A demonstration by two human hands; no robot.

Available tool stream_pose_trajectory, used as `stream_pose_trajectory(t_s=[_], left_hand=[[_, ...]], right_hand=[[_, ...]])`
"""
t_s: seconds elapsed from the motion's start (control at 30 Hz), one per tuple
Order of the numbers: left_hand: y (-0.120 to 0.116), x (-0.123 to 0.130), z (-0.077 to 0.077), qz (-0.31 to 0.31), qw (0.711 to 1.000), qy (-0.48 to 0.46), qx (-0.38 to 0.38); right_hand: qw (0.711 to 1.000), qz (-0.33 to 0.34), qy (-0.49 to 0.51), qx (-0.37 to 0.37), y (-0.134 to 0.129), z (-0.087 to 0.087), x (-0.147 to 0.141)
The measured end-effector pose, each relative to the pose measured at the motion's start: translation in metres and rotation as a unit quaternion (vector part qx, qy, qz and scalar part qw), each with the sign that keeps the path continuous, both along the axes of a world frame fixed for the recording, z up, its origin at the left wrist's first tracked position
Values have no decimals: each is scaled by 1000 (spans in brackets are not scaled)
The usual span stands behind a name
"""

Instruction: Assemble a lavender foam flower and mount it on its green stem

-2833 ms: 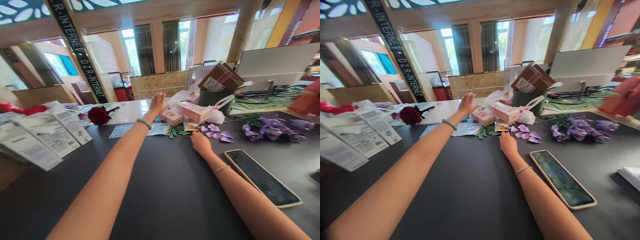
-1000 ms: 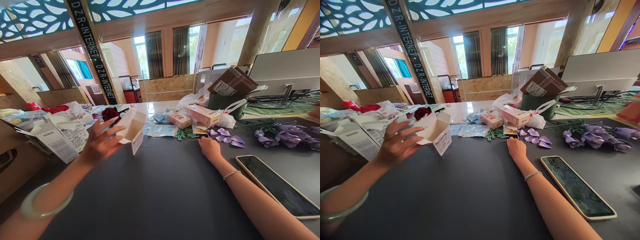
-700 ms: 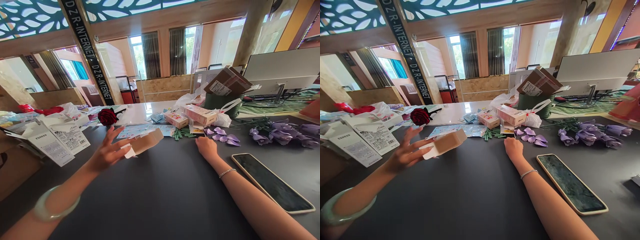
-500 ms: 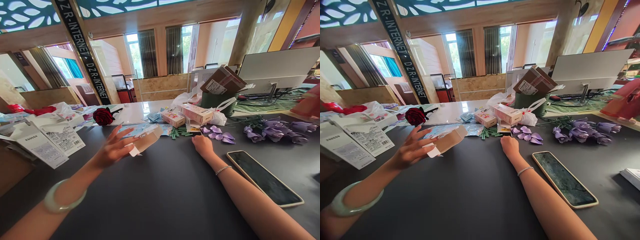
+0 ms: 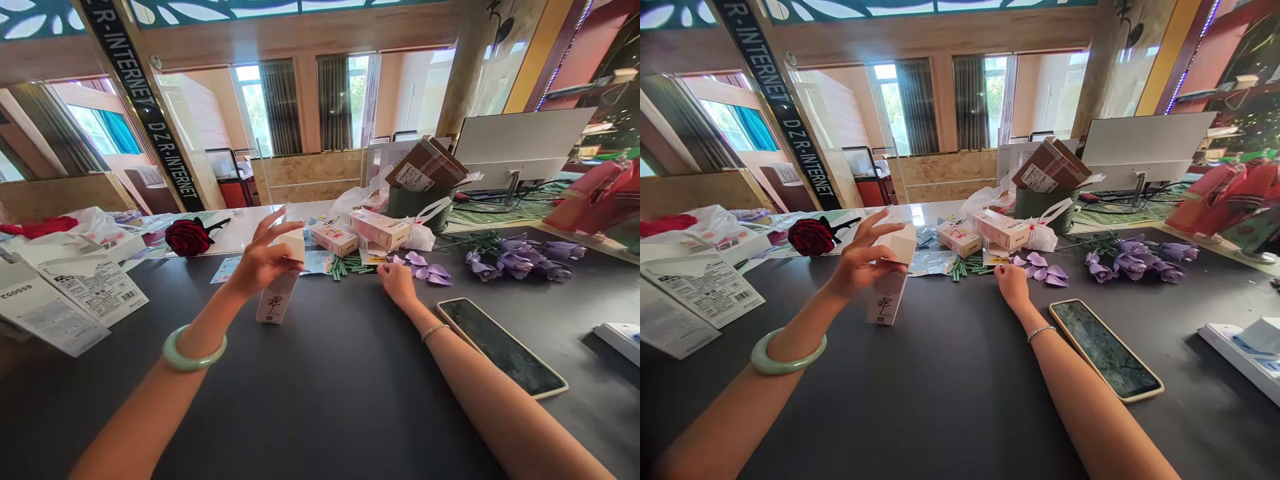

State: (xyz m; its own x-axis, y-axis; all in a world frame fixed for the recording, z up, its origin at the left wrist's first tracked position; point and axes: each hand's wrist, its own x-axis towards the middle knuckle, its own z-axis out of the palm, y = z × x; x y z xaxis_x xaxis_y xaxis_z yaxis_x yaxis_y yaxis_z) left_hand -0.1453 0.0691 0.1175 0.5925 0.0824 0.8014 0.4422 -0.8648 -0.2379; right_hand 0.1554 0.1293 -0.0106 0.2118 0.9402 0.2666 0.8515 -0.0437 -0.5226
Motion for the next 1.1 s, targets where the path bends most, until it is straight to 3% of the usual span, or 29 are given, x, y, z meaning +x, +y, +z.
stream_pose_trajectory(t_s=[0.13,0.23,0.43,0.53,0.63,0.77,0.9,1.1], left_hand=[[2,4,-10,-46,998,-39,-30],[3,7,-17,-56,996,-61,-33],[5,14,-31,-88,989,-120,-12],[3,16,-33,-77,986,-146,6],[2,16,-33,-71,983,-169,28],[3,15,-32,-71,982,-170,31],[4,14,-33,-65,983,-170,31],[5,14,-34,-55,982,-178,29]], right_hand=[[992,-13,106,64,9,12,-8],[974,22,192,119,20,36,-35],[895,204,337,210,24,107,-125],[847,300,377,224,13,127,-157],[815,357,403,215,5,131,-170],[797,396,416,186,4,130,-172],[790,416,422,156,4,132,-173],[801,395,418,165,4,135,-172]])
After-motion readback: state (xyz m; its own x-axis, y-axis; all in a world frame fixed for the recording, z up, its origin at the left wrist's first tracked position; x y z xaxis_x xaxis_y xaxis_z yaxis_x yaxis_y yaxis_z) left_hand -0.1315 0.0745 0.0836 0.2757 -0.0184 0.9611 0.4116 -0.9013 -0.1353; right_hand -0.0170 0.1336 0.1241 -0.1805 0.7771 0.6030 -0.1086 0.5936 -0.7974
